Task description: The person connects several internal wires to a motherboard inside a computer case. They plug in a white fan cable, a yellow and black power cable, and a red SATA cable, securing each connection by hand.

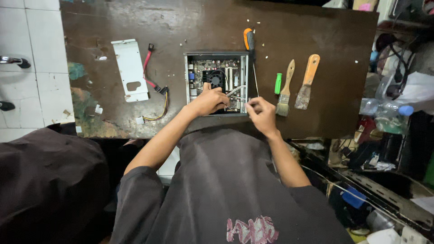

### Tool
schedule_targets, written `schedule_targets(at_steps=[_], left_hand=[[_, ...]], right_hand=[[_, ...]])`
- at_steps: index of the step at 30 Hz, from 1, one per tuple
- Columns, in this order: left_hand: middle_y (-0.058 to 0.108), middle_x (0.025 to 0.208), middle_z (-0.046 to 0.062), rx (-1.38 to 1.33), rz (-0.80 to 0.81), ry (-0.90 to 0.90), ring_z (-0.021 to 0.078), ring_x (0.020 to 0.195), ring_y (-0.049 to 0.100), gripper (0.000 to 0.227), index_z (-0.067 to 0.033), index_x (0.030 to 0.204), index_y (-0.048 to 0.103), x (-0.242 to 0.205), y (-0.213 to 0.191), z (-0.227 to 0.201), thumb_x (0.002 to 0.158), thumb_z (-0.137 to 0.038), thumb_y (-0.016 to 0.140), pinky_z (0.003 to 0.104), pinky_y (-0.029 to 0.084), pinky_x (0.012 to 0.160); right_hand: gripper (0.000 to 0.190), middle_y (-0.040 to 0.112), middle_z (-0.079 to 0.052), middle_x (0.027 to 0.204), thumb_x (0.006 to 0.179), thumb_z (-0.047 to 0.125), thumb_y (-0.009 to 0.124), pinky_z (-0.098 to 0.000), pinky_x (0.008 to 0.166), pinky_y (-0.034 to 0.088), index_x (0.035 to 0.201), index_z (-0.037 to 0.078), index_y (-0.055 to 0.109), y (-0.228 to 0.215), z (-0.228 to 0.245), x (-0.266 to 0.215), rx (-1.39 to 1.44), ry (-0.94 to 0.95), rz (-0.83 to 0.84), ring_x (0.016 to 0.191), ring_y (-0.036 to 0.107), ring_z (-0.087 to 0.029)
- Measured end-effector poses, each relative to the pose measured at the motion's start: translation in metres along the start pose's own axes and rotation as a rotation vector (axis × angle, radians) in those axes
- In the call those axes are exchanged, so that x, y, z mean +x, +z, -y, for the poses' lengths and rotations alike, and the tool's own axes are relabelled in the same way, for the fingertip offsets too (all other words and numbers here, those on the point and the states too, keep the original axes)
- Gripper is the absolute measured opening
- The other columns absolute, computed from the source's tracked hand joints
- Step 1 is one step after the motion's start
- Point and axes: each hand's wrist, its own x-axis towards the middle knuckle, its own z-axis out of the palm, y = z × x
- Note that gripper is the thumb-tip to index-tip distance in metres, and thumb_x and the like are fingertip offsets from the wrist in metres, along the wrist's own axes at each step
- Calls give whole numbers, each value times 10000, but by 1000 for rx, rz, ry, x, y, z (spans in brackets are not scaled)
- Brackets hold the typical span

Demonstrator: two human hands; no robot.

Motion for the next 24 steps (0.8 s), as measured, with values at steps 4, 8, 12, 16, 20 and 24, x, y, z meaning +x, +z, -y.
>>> schedule_targets(at_steps=[4,8,12,16,20,24], left_hand=[[599,806,-128,72,-14,45,135,833,494,84,-297,828,551,6,-1,0,868,-322,621,405,254,784],[582,796,-105,81,20,37,151,818,481,139,-270,867,538,12,-14,-9,823,-281,670,409,251,783],[569,752,-92,225,135,54,171,801,453,187,-206,693,594,22,-28,-20,789,-284,735,423,276,771],[542,734,-116,134,143,42,157,847,467,179,-278,706,581,23,13,-1,714,-334,751,438,276,779],[541,756,-135,180,147,-11,133,893,473,156,-326,660,577,24,25,2,677,-365,728,440,280,803],[517,697,-124,137,178,-11,154,849,471,155,-325,643,564,28,27,3,684,-319,714,451,286,784]], right_hand=[[91,707,-131,828,880,52,715,-284,463,497,942,44,649,-11,-46,-26,74,70,-103,494,648,-192],[97,698,-157,805,890,27,707,-281,447,486,939,-6,630,-16,-60,-45,106,145,-186,481,637,-194],[114,697,-167,790,895,37,705,-277,441,477,940,-20,617,-15,-69,-50,141,193,-224,479,628,-185],[95,694,-158,767,873,23,715,-293,433,472,915,-7,635,-12,-59,-50,103,218,-204,484,633,-193],[92,689,-154,744,856,31,721,-295,440,474,895,3,642,-8,-62,-50,120,235,-174,471,622,-196],[88,678,-164,739,851,26,725,-298,433,477,888,0,649,-5,-77,-54,138,242,-154,470,626,-206]])
